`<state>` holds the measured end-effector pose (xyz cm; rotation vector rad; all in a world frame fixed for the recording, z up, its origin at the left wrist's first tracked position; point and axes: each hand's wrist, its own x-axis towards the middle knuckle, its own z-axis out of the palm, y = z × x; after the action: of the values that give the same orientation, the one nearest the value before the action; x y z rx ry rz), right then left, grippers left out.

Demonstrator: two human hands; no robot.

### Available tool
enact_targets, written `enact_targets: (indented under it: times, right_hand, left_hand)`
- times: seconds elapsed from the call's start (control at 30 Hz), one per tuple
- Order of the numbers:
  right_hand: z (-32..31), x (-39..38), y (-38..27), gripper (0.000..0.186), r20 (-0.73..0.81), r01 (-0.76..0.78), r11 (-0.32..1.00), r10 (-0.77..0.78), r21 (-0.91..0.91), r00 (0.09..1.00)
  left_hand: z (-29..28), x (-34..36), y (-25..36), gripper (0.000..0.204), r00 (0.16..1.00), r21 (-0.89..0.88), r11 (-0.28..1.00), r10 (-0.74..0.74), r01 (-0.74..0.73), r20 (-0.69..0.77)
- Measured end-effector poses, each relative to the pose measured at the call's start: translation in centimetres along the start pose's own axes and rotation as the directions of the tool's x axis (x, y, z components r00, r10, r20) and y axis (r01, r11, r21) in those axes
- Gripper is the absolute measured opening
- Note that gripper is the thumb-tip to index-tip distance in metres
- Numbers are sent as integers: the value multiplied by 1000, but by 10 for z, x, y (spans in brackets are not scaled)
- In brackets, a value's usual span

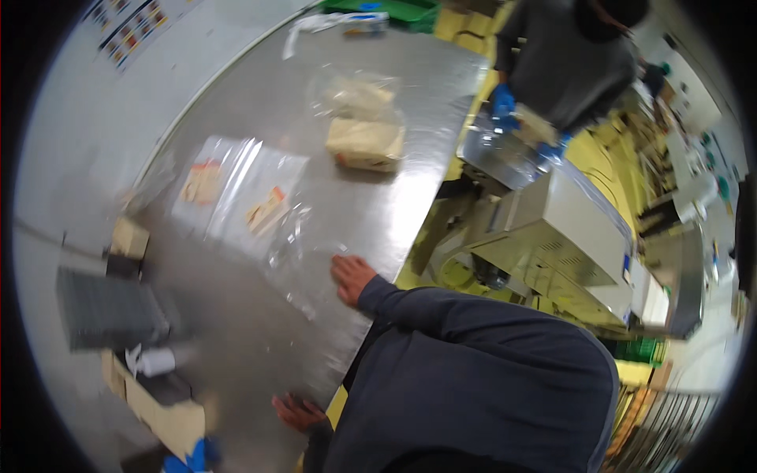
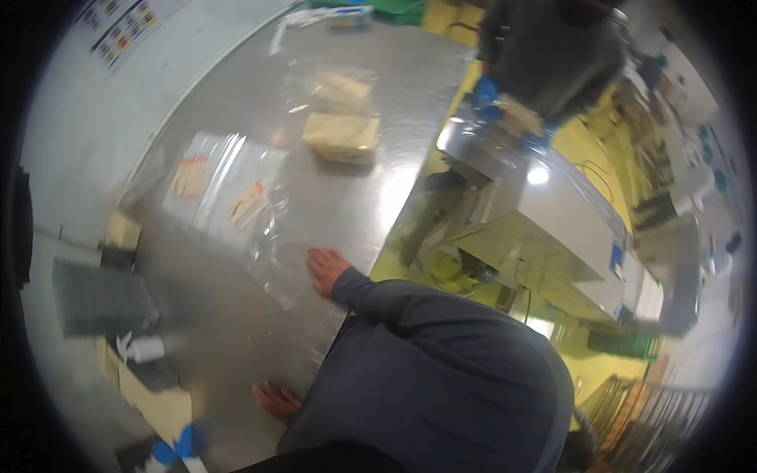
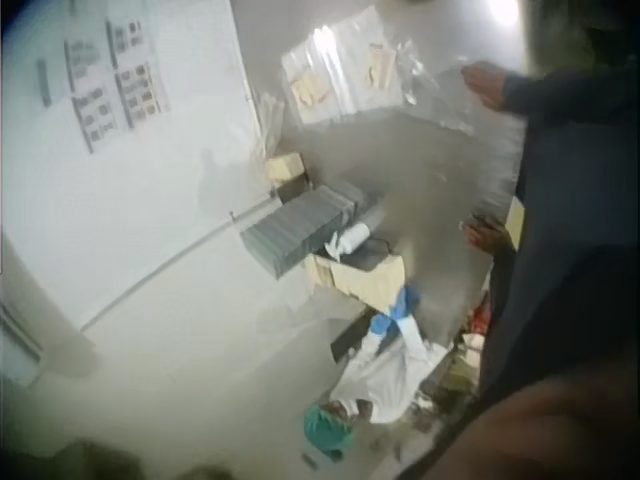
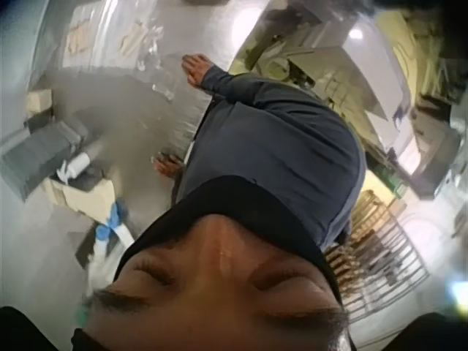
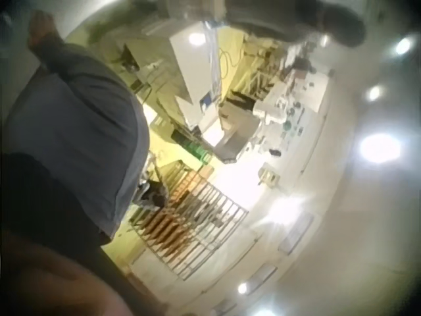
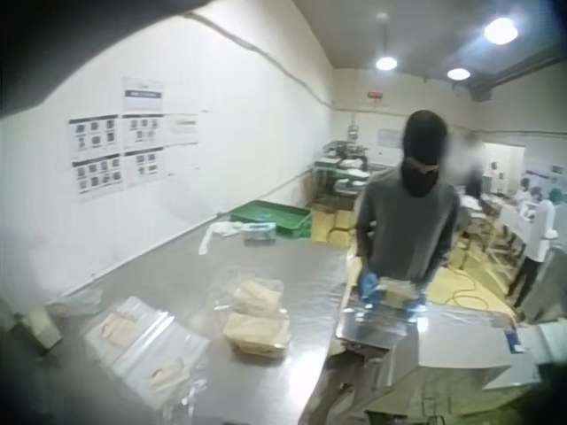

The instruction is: The person places stacks of sliced food items into clear plastic bags on a stainless steel table, then seals the bags and sets them aside. The person repeats this process for multiple stacks, handling the items by hand without using additional tools.

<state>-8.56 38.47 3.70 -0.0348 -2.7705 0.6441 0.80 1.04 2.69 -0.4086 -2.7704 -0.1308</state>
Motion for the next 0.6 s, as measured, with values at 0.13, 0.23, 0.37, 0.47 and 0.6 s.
enact_targets:
  times: [0.13, 0.23, 0.37, 0.47, 0.6]
  right_hand:
    - [16, 6, -1, 40, -194, 58, 989, -31, 138, 981]
    - [7, 5, -13, 41, -70, -26, 995, 33, 96, 997]
    - [9, -1, -6, 37, 1, -33, 999, 33, -27, 999]
    - [2, 0, -10, 36, 33, -9, 999, 10, -34, 999]
    - [0, 2, -10, 37, 45, 20, 997, -17, -75, 999]
  left_hand:
    - [-8, 7, -6, 46, 995, -45, 999, -23, 28, 98]
    - [-29, 14, -8, 48, 986, -110, 989, -80, 96, 145]
    - [-23, 13, -1, 48, 978, -116, 984, -111, 133, 175]
    - [-22, 7, 2, 48, 975, -110, 980, -144, 164, 170]
    - [-20, 9, -1, 48, 975, -129, 973, -171, 190, 139]
